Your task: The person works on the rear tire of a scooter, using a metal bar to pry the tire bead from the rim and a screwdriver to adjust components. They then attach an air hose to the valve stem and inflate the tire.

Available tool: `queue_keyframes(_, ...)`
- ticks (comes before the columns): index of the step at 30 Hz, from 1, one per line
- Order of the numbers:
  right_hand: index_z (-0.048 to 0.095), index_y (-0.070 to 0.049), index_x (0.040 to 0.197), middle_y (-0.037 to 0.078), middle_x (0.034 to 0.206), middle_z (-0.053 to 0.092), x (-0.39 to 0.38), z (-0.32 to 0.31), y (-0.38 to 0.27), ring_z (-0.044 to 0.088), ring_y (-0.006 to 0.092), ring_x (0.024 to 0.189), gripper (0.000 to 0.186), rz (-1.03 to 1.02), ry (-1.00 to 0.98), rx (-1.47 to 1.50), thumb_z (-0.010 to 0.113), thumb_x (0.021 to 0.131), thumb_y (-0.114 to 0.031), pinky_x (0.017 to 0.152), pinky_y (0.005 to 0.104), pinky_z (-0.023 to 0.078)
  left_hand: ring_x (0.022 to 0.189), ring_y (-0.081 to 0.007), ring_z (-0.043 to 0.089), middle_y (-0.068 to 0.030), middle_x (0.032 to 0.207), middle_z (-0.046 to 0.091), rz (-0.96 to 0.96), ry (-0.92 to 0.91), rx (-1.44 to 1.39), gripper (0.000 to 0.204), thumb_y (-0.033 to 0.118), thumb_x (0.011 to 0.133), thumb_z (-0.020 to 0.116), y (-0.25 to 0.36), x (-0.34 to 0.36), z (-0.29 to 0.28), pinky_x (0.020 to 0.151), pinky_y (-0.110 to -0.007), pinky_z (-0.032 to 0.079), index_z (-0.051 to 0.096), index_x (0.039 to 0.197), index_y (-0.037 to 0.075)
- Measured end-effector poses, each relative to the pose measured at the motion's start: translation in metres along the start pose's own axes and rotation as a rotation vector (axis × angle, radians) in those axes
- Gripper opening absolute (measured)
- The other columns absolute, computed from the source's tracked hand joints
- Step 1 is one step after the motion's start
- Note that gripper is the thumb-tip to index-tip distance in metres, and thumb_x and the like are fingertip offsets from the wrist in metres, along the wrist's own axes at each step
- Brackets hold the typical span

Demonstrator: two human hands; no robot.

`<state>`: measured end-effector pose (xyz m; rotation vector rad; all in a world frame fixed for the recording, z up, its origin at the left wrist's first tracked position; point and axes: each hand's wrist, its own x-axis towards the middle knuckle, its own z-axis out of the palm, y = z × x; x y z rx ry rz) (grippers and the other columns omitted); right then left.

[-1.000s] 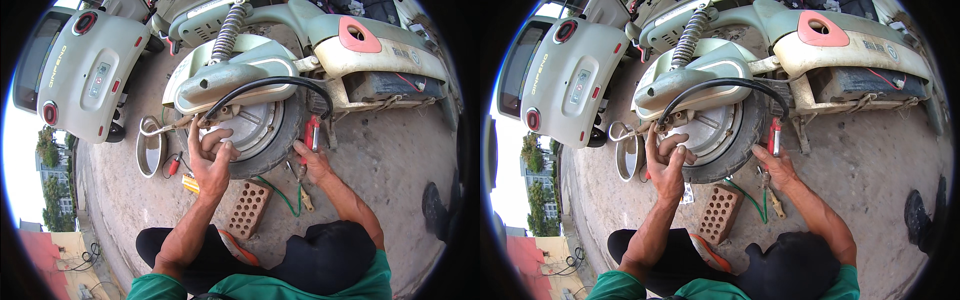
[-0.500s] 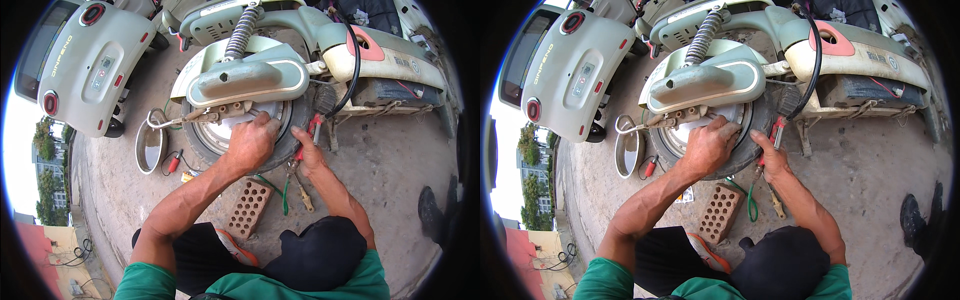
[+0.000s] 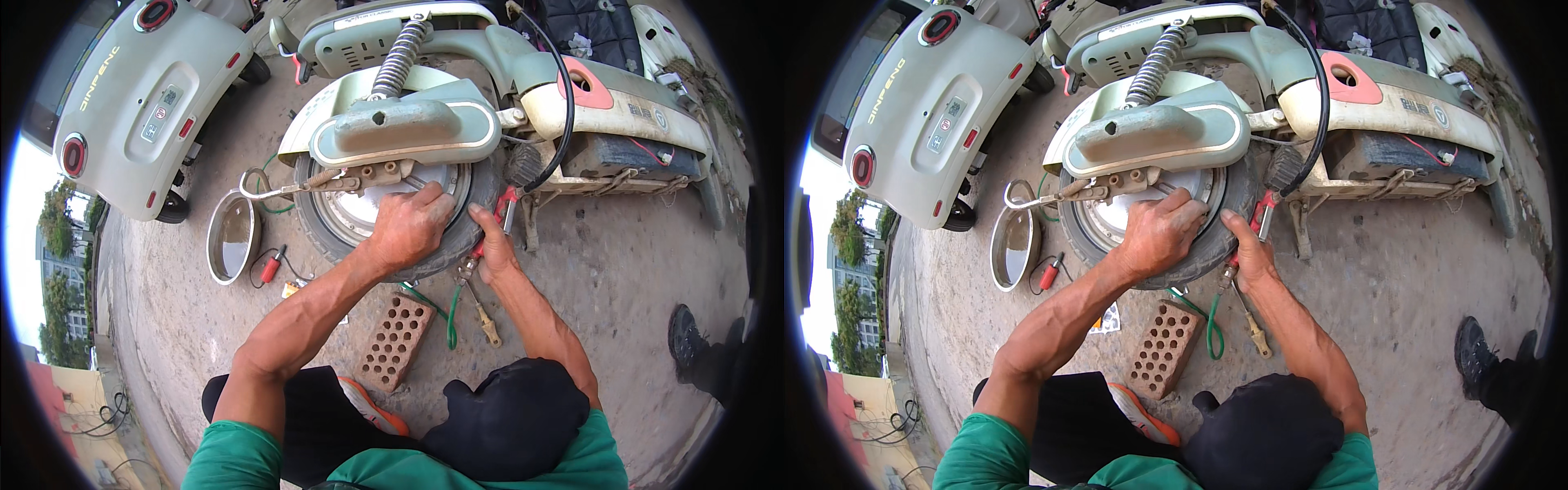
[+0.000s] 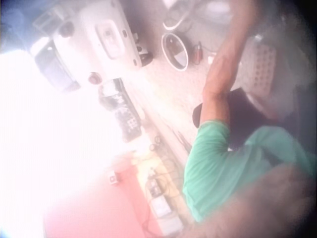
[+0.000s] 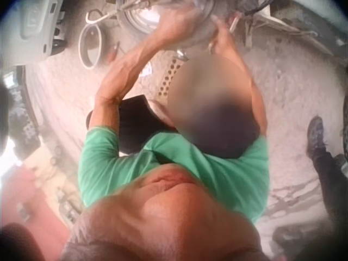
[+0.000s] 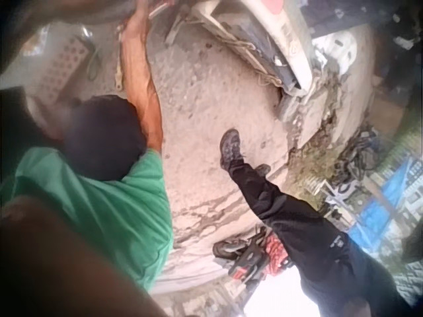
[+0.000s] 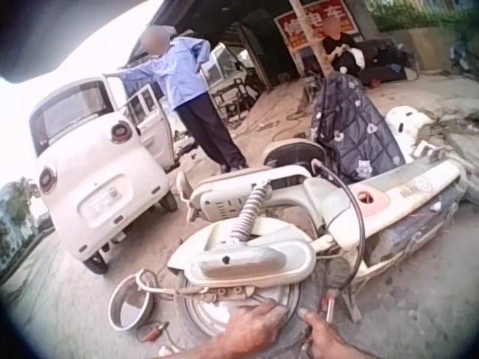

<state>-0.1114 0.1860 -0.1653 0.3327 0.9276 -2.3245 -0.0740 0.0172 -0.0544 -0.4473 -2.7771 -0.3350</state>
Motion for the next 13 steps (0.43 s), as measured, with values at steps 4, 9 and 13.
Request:
queue_keyframes(4, 0.068, 0.001, 0.136, 0.011, 0.125, 0.074, -0.002, 0.002, -0.001, 0.072, 0.0211, 0.109, 0.062, -0.009, -0.029, 0.037, 0.089, 0.090, -0.034, 0.100, 0.0386, 0.058, 0.071, -0.0356, 0.072, -0.0082, 0.089, 0.068, -0.084, 0.010, 0.021, 0.011, 0.017, 0.093, 0.079, 0.004, 0.009, 0.001, 0.062, -0.049, 0.058, 0.076, 0.102, 0.012)
queue_keyframes(9, 0.067, 0.000, 0.136, 0.009, 0.122, 0.075, -0.005, 0.005, 0.001, 0.072, 0.0191, 0.108, 0.059, -0.030, -0.013, 0.001, 0.086, 0.093, -0.035, 0.099, 0.0368, 0.058, 0.075, -0.0359, 0.073, -0.0094, 0.092, 0.070, -0.135, 0.024, 0.000, 0.012, 0.017, 0.093, 0.079, 0.008, 0.000, 0.003, 0.066, -0.048, 0.059, 0.076, 0.103, 0.012)
queue_keyframes(13, 0.065, 0.001, 0.138, 0.009, 0.126, 0.074, -0.009, 0.007, -0.004, 0.072, 0.0203, 0.111, 0.062, -0.017, -0.050, 0.021, 0.086, 0.093, -0.036, 0.102, 0.0371, 0.058, 0.081, -0.0362, 0.075, -0.0108, 0.097, 0.072, -0.126, 0.027, -0.091, 0.018, 0.020, 0.092, 0.082, 0.008, 0.000, -0.009, 0.072, -0.048, 0.061, 0.078, 0.108, 0.012)
